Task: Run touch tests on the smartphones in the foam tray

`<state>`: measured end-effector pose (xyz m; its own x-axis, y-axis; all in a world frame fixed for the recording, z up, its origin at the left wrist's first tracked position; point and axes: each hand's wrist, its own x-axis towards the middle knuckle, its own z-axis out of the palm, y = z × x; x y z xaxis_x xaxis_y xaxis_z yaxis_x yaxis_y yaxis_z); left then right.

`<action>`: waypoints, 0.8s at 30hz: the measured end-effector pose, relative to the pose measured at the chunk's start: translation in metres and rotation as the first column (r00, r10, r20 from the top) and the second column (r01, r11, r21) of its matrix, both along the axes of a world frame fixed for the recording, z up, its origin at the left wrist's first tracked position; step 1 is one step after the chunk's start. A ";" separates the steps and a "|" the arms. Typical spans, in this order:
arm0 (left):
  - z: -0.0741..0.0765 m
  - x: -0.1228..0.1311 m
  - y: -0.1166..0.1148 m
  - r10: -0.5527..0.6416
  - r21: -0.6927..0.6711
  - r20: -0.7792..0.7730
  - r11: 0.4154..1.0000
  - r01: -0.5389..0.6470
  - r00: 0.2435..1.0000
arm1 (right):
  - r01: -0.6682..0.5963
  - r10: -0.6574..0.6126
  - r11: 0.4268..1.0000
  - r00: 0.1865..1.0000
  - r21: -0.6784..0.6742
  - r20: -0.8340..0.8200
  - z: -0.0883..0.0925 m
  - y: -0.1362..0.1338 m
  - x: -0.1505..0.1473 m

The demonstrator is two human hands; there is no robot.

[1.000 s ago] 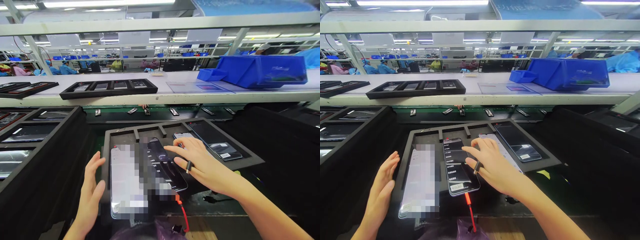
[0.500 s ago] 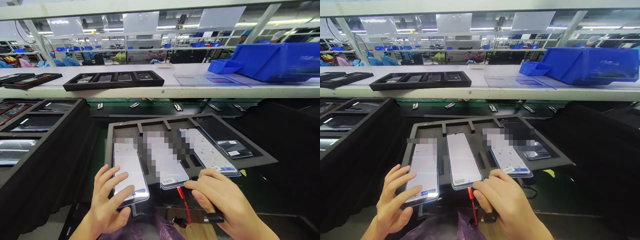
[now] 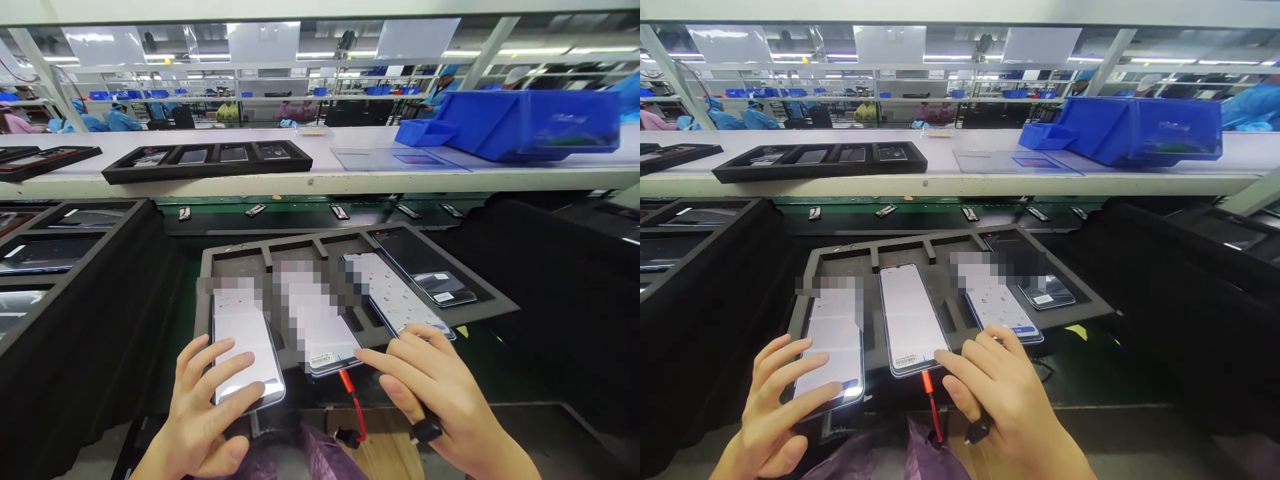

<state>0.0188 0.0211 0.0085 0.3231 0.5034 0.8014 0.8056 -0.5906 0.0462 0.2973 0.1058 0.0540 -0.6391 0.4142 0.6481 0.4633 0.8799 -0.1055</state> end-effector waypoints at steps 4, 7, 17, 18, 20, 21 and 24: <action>0.000 0.002 0.001 0.012 -0.006 0.042 1.000 -0.012 0.999 | 0.045 -0.050 0.997 0.996 -0.063 -0.076 -0.008 -0.002 0.013; 0.001 0.002 0.001 0.008 -0.010 0.024 1.000 -0.008 1.000 | 0.165 -0.172 0.985 0.958 -0.047 -0.231 -0.015 -0.002 0.030; 0.000 0.002 0.003 0.033 -0.034 0.077 0.999 -0.031 0.997 | 0.291 -0.300 0.950 0.951 -0.117 -0.072 -0.001 -0.003 0.035; 0.001 0.002 0.004 0.026 -0.029 0.058 0.999 -0.024 0.998 | 0.260 -0.265 0.960 0.963 -0.102 -0.042 0.000 -0.005 0.029; 0.003 0.000 0.005 0.019 -0.024 0.012 1.000 -0.018 1.000 | 0.199 -0.198 0.976 0.980 -0.083 0.026 0.001 -0.009 0.016; 0.003 0.000 0.006 0.017 -0.018 -0.002 1.000 -0.017 1.000 | 0.182 -0.177 0.980 0.982 -0.085 0.062 0.002 -0.010 0.010; 0.002 -0.003 0.005 0.026 -0.026 0.008 0.999 -0.025 1.000 | 0.188 -0.168 0.975 0.973 -0.115 0.161 0.007 -0.012 -0.003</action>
